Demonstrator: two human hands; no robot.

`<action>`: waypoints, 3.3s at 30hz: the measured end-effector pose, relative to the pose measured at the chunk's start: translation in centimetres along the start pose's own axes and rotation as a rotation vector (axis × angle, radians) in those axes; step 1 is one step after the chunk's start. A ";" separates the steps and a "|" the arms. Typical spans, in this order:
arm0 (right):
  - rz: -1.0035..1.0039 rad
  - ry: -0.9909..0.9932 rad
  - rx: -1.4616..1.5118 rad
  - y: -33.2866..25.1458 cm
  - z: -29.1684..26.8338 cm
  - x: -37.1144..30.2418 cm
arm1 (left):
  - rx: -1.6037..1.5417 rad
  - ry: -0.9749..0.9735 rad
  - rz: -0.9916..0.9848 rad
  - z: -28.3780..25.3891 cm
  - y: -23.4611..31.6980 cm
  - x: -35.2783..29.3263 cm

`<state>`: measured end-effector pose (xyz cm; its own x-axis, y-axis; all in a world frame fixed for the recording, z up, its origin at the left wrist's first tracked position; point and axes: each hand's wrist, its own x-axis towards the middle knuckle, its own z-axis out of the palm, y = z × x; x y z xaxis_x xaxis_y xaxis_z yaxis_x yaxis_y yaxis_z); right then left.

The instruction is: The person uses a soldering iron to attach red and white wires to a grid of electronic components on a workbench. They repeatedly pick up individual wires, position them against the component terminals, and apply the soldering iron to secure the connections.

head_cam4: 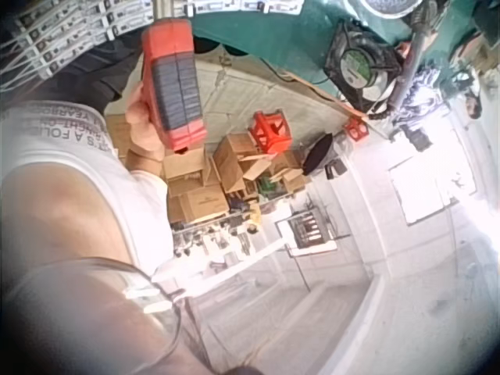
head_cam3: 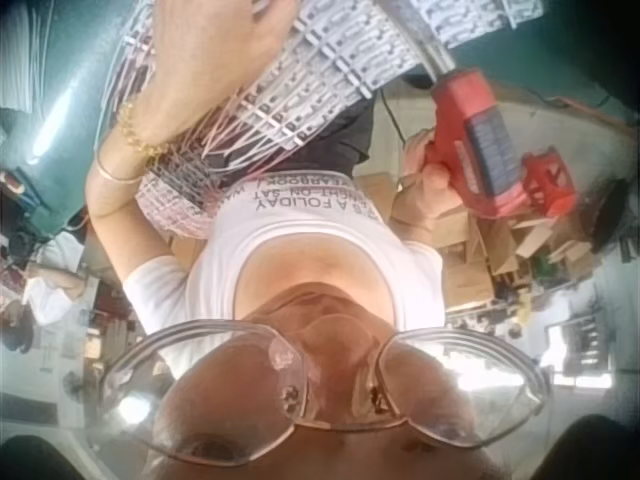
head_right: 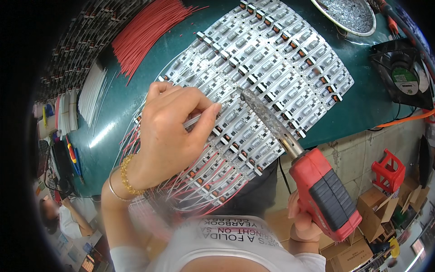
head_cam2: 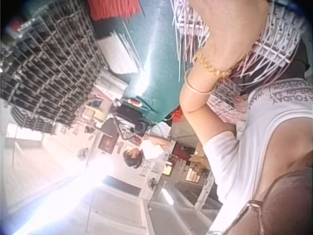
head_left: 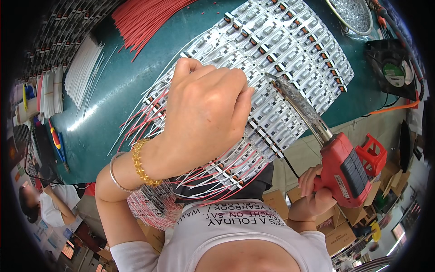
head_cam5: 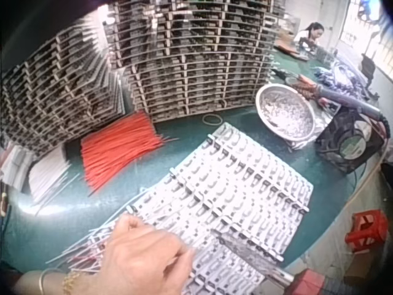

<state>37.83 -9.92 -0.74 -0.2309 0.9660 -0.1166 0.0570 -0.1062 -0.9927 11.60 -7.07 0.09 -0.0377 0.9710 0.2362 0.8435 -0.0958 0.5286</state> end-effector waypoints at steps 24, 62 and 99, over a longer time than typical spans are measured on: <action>-0.029 0.026 0.110 0.7 -1.4 -1.0 | -0.051 0.034 0.044 1.0 0.8 0.3; -0.058 0.052 0.049 0.1 -1.3 -1.2 | -0.140 -0.012 0.090 0.8 1.0 0.4; -0.112 -0.015 0.157 1.0 -2.5 -2.1 | -0.034 0.123 0.143 2.6 2.0 0.5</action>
<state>40.82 -11.50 -1.40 -0.2423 0.9702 -0.0045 -0.1223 -0.0352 -0.9919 14.67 -6.25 -0.81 0.0144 0.9131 0.4075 0.8264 -0.2403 0.5093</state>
